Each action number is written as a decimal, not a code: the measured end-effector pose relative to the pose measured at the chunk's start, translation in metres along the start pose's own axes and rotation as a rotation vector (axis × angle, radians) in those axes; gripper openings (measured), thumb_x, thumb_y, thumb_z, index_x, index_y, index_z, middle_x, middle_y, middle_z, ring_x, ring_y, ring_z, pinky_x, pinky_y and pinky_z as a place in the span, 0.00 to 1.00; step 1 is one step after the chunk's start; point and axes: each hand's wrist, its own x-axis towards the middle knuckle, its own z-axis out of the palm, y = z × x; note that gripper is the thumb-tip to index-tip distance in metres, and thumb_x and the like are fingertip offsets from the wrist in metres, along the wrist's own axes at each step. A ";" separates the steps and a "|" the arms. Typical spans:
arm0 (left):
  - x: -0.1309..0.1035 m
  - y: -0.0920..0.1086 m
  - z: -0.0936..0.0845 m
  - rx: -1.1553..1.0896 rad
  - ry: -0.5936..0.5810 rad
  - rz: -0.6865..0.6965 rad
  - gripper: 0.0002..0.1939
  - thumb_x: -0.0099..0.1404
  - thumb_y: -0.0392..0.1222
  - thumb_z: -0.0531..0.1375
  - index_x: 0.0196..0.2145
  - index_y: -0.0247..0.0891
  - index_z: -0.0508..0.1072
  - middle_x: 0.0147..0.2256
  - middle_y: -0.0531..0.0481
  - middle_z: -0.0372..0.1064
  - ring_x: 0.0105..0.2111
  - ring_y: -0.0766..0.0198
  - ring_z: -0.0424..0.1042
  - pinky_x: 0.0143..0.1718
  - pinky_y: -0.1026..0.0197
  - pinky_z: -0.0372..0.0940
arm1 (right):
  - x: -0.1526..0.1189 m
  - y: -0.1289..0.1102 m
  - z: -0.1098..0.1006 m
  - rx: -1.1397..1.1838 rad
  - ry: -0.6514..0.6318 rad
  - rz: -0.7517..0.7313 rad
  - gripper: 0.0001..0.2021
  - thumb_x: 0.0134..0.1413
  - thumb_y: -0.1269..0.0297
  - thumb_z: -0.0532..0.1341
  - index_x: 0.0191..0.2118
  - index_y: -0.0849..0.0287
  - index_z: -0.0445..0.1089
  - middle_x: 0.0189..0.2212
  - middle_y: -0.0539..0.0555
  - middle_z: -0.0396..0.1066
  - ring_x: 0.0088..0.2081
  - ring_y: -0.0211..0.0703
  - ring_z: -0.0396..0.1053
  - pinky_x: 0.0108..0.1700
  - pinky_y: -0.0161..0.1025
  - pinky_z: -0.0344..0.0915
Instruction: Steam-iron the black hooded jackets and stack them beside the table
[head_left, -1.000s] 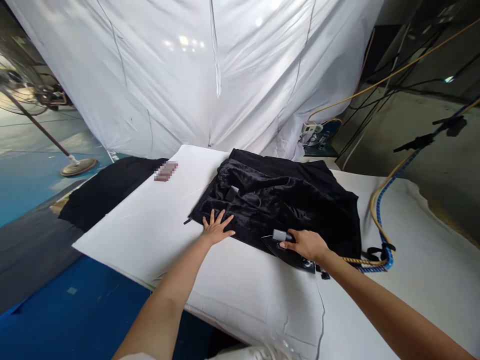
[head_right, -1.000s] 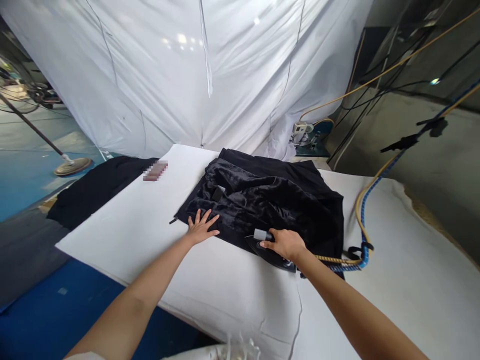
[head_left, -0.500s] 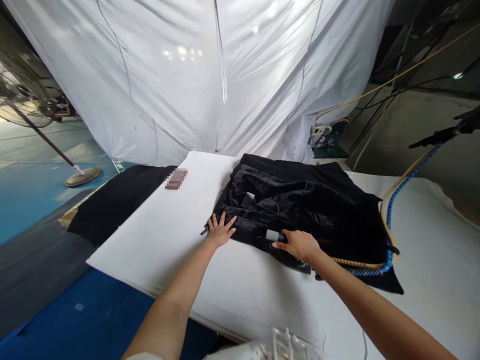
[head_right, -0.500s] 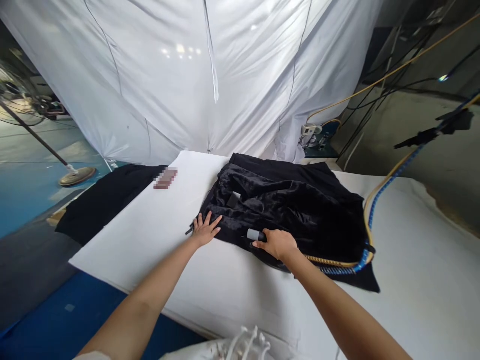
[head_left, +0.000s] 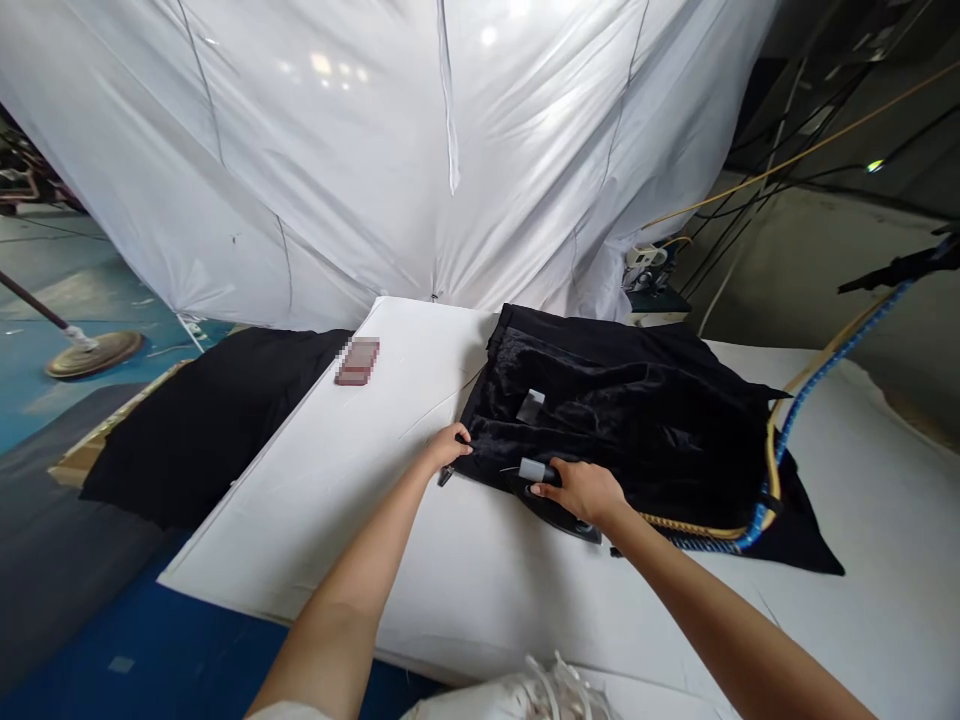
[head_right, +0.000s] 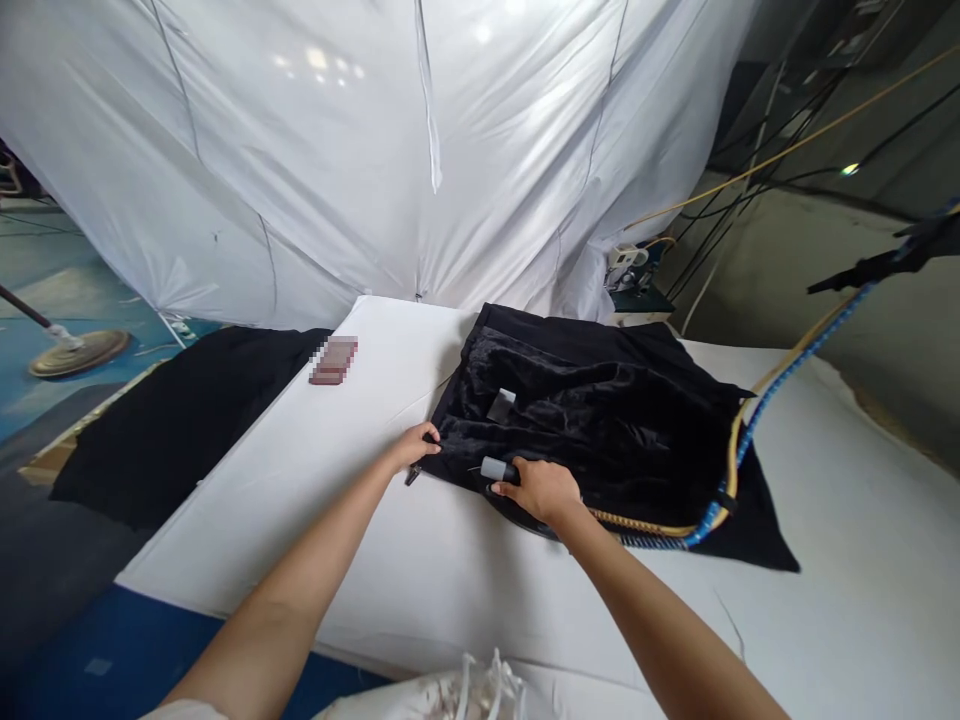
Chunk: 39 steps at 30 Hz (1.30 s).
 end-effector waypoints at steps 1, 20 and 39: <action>0.000 -0.001 0.000 0.009 -0.003 0.041 0.11 0.51 0.33 0.60 0.35 0.40 0.72 0.33 0.53 0.69 0.36 0.63 0.69 0.40 0.60 0.64 | 0.001 -0.005 0.000 -0.003 0.003 -0.002 0.29 0.48 0.36 0.46 0.42 0.53 0.67 0.34 0.58 0.73 0.38 0.54 0.70 0.35 0.43 0.61; -0.008 -0.027 -0.029 -0.085 0.385 0.024 0.13 0.59 0.29 0.51 0.37 0.39 0.71 0.36 0.51 0.71 0.36 0.67 0.68 0.41 0.64 0.62 | 0.028 -0.085 -0.002 0.027 0.017 0.072 0.31 0.49 0.35 0.44 0.46 0.53 0.64 0.34 0.58 0.73 0.38 0.54 0.70 0.36 0.43 0.62; -0.035 0.020 -0.065 -0.080 0.697 -0.082 0.13 0.57 0.29 0.51 0.33 0.43 0.72 0.35 0.55 0.74 0.39 0.65 0.68 0.44 0.61 0.57 | 0.059 -0.116 -0.015 0.137 -0.024 0.085 0.31 0.44 0.34 0.49 0.41 0.54 0.70 0.38 0.59 0.72 0.43 0.53 0.69 0.39 0.43 0.63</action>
